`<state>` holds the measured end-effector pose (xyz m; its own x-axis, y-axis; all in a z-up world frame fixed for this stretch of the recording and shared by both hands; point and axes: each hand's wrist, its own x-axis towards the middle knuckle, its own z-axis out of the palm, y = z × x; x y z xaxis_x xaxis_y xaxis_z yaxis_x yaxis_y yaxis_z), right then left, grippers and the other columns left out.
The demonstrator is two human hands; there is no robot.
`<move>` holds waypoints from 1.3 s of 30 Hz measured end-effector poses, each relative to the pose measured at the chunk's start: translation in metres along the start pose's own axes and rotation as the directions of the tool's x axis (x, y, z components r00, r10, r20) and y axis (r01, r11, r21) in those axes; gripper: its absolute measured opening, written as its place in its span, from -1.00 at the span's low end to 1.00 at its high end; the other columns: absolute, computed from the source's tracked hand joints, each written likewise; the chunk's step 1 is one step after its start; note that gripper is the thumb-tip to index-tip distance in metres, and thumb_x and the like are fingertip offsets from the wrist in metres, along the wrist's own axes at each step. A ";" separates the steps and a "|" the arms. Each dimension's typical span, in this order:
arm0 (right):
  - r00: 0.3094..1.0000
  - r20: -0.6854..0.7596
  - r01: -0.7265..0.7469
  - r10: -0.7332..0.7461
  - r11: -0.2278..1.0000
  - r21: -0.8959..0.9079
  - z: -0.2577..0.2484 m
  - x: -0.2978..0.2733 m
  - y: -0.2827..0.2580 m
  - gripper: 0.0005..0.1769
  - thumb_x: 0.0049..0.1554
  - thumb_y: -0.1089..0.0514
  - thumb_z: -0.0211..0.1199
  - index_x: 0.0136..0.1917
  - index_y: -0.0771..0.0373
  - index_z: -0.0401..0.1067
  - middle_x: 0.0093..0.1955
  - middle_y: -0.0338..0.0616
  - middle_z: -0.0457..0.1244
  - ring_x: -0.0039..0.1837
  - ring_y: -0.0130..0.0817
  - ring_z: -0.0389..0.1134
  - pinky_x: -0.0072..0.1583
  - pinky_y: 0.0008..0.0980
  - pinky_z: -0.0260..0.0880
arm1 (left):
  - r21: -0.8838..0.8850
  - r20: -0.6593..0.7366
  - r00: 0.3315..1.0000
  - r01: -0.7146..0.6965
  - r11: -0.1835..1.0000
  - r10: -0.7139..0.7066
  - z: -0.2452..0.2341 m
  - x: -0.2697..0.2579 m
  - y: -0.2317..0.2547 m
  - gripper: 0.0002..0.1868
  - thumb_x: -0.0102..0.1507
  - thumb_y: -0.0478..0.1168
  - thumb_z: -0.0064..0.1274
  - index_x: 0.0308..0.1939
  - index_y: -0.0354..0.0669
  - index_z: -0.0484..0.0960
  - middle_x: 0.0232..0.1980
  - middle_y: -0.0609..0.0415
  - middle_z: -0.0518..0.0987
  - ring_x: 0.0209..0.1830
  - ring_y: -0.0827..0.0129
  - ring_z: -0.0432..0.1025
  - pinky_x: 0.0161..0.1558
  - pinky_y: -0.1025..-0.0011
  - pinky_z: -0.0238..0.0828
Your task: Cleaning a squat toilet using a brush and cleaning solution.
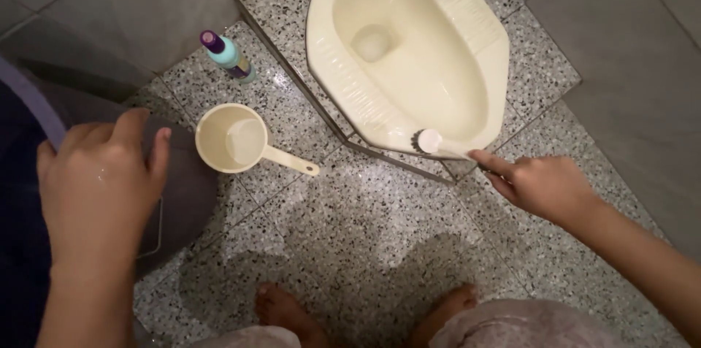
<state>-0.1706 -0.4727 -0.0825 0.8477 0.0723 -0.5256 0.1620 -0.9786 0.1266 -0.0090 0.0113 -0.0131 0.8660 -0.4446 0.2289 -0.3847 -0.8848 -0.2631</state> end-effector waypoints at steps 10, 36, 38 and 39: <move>0.965 -0.227 0.144 -0.128 0.988 0.059 -0.001 0.057 -0.042 -0.45 0.22 -0.25 0.04 0.46 -0.29 0.35 -0.53 -0.24 0.31 -0.55 -0.37 0.28 -0.45 -0.33 0.34 | -0.043 0.037 0.998 0.050 0.998 -0.048 0.004 0.000 -0.007 -0.74 0.47 0.03 0.17 0.00 -0.05 0.70 -0.33 0.09 0.63 -0.22 0.24 0.55 -0.03 0.14 0.40; 0.952 -0.300 0.001 0.062 0.979 0.205 -0.044 0.107 -0.068 -0.55 0.28 -0.22 -0.03 0.40 -0.26 0.37 -0.34 -0.05 0.39 -0.29 -0.02 0.45 -0.28 -0.05 0.43 | -0.745 0.455 0.872 0.264 0.612 0.178 0.138 -0.062 0.110 -0.50 0.26 0.13 0.09 -0.43 -0.29 0.65 -0.41 -0.11 0.60 -0.40 0.04 0.54 -0.23 0.08 0.49; 0.957 -0.280 -0.023 0.078 0.980 0.197 -0.037 0.085 -0.062 -0.54 0.30 -0.25 -0.05 0.41 -0.28 0.36 -0.34 -0.05 0.39 -0.29 -0.03 0.46 -0.26 -0.07 0.44 | -0.675 0.715 0.629 0.505 0.538 0.305 0.210 -0.088 0.124 -0.26 0.31 0.36 -0.03 -0.36 -0.35 0.65 -0.37 -0.11 0.60 -0.37 0.11 0.56 -0.22 0.08 0.50; 0.980 -0.165 -0.087 0.115 0.982 0.169 -0.036 0.076 -0.058 -0.55 0.30 -0.27 -0.08 0.41 -0.37 0.35 -0.35 -0.08 0.41 -0.33 -0.11 0.46 -0.28 -0.14 0.46 | -0.539 0.834 0.486 0.819 0.196 0.263 0.240 -0.094 0.128 -0.38 0.32 0.41 -0.04 -0.06 -0.08 0.54 -0.23 0.06 0.58 -0.23 0.27 0.53 -0.10 0.14 0.48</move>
<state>-0.0977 -0.4034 -0.0996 0.9323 -0.0103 -0.3614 -0.0003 -0.9996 0.0280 -0.0635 -0.0264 -0.2930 0.5855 -0.3322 -0.7395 0.4616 -0.6133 0.6410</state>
